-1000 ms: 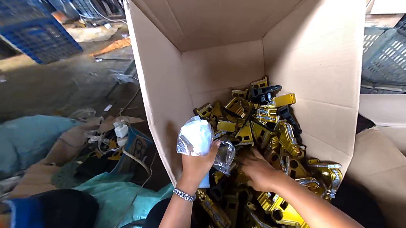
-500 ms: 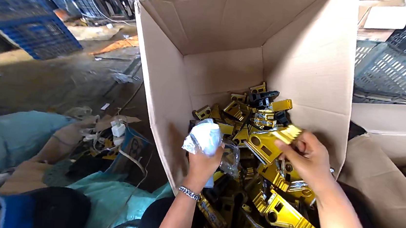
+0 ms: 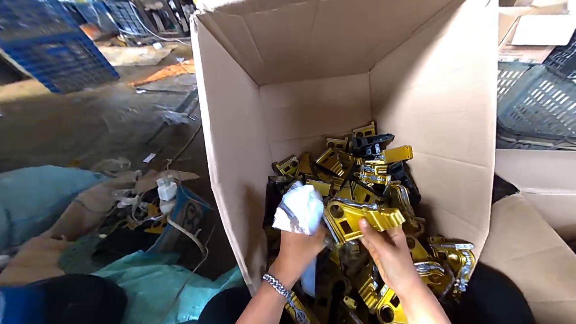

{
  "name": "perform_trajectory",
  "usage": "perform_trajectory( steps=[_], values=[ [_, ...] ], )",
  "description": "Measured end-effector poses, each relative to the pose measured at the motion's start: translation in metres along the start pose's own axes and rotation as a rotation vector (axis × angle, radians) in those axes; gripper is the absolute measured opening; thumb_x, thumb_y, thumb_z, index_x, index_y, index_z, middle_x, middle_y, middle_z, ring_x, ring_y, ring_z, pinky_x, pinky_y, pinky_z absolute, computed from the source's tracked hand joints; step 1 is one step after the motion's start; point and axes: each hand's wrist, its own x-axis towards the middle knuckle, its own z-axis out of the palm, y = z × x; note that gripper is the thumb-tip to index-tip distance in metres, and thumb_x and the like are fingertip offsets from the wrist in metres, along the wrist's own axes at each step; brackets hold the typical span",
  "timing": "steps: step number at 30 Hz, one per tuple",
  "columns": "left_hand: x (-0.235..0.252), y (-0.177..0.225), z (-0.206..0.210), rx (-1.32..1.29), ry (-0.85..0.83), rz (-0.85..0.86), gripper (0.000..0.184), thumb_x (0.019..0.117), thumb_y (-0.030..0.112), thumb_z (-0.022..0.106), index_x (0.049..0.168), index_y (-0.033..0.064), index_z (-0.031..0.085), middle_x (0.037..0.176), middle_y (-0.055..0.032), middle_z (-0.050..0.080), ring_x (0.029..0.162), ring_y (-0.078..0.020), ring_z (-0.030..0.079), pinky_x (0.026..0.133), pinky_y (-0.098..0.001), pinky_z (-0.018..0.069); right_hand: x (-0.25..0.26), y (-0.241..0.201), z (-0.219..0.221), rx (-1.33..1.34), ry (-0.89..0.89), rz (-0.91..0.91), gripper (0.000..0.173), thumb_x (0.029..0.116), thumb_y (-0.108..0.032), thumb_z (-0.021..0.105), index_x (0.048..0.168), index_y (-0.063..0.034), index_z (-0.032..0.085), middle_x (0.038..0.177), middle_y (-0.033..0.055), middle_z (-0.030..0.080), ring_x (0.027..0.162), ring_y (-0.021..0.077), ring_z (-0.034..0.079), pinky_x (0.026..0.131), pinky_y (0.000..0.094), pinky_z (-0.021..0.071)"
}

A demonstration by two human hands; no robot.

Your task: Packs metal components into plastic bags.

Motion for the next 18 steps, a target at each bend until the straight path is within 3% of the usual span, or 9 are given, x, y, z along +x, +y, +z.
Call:
perform_trajectory(
  steps=[3, 5, 7, 8, 10, 12, 15, 16, 18],
  values=[
    [0.004, 0.016, -0.003, -0.174, -0.072, -0.310, 0.043, 0.0840, 0.004, 0.077, 0.120, -0.0100, 0.059, 0.105, -0.0118, 0.069, 0.095, -0.0083, 0.068, 0.087, -0.0243, 0.0566, 0.001, 0.008, -0.002, -0.261, -0.052, -0.377, 0.047, 0.0913, -0.005, 0.070, 0.130, 0.0098, 0.048, 0.114, -0.0004, 0.068, 0.101, -0.0011, 0.067, 0.088, 0.0178, 0.0573],
    [0.011, 0.032, -0.006, -0.464, -0.064, -0.540, 0.025, 0.0895, -0.003, 0.068, 0.113, -0.0032, 0.059, 0.091, -0.0056, 0.068, 0.080, -0.0084, 0.067, 0.075, -0.0247, 0.0587, 0.003, 0.010, 0.000, -0.318, -0.111, -0.598, 0.040, 0.0900, -0.005, 0.072, 0.125, 0.0059, 0.059, 0.119, -0.0017, 0.070, 0.106, -0.0005, 0.067, 0.091, 0.0192, 0.0577],
    [0.017, 0.039, -0.015, -0.612, -0.007, -0.669, 0.016, 0.0950, -0.005, 0.056, 0.110, 0.0007, 0.057, 0.084, -0.0041, 0.068, 0.071, -0.0091, 0.067, 0.065, -0.0254, 0.0587, 0.004, 0.009, -0.002, -0.360, -0.242, -0.709, 0.037, 0.0905, -0.008, 0.073, 0.126, 0.0005, 0.066, 0.125, 0.0033, 0.071, 0.115, 0.0058, 0.067, 0.099, 0.0238, 0.0564],
    [0.020, 0.040, -0.021, -0.657, 0.013, -0.683, 0.017, 0.0978, -0.003, 0.053, 0.113, 0.0012, 0.059, 0.087, -0.0043, 0.069, 0.074, -0.0093, 0.068, 0.066, -0.0255, 0.0589, 0.003, 0.005, -0.004, -0.342, -0.280, -0.697, 0.038, 0.0900, -0.008, 0.074, 0.127, -0.0019, 0.067, 0.126, 0.0029, 0.071, 0.116, 0.0069, 0.067, 0.099, 0.0246, 0.0566],
    [0.022, 0.046, -0.031, -0.703, -0.004, -0.663, 0.022, 0.0994, -0.001, 0.053, 0.121, 0.0012, 0.059, 0.094, -0.0052, 0.070, 0.080, -0.0102, 0.069, 0.071, -0.0264, 0.0598, -0.001, -0.008, -0.004, -0.232, -0.251, -0.520, 0.038, 0.0902, -0.011, 0.075, 0.127, -0.0131, 0.064, 0.121, -0.0099, 0.070, 0.110, 0.0014, 0.067, 0.094, 0.0228, 0.0581],
    [0.017, 0.052, -0.033, -0.732, -0.019, -0.665, 0.020, 0.0986, -0.002, 0.053, 0.117, 0.0020, 0.058, 0.088, -0.0054, 0.070, 0.074, -0.0113, 0.069, 0.068, -0.0273, 0.0608, 0.003, -0.018, -0.003, -0.169, -0.248, -0.436, 0.039, 0.0916, -0.011, 0.074, 0.128, -0.0134, 0.059, 0.120, -0.0131, 0.068, 0.110, 0.0005, 0.065, 0.096, 0.0239, 0.0568],
    [0.016, 0.049, -0.033, -0.771, 0.020, -0.689, 0.016, 0.0977, -0.005, 0.047, 0.107, 0.0038, 0.056, 0.073, -0.0034, 0.065, 0.059, -0.0092, 0.063, 0.056, -0.0236, 0.0565, 0.015, -0.011, -0.002, -0.359, -0.369, -0.684, 0.034, 0.0907, -0.008, 0.072, 0.123, 0.0017, 0.066, 0.122, 0.0029, 0.071, 0.113, 0.0056, 0.066, 0.098, 0.0246, 0.0570],
    [0.017, 0.047, -0.036, -0.769, 0.046, -0.655, 0.017, 0.0975, -0.006, 0.048, 0.108, 0.0025, 0.058, 0.073, -0.0024, 0.064, 0.057, -0.0075, 0.061, 0.055, -0.0215, 0.0547, 0.016, -0.007, -0.005, -0.422, -0.437, -0.746, 0.033, 0.0926, -0.009, 0.071, 0.123, 0.0025, 0.066, 0.125, 0.0104, 0.071, 0.118, 0.0114, 0.066, 0.101, 0.0276, 0.0558],
    [0.018, 0.047, -0.044, -0.701, 0.054, -0.563, 0.016, 0.0977, -0.005, 0.054, 0.111, 0.0015, 0.059, 0.081, -0.0015, 0.067, 0.065, -0.0060, 0.063, 0.061, -0.0203, 0.0560, 0.011, -0.008, -0.012, -0.517, -0.545, -0.759, 0.028, 0.0949, -0.010, 0.069, 0.120, 0.0009, 0.064, 0.126, 0.0160, 0.069, 0.123, 0.0157, 0.064, 0.105, 0.0287, 0.0535]
  ],
)
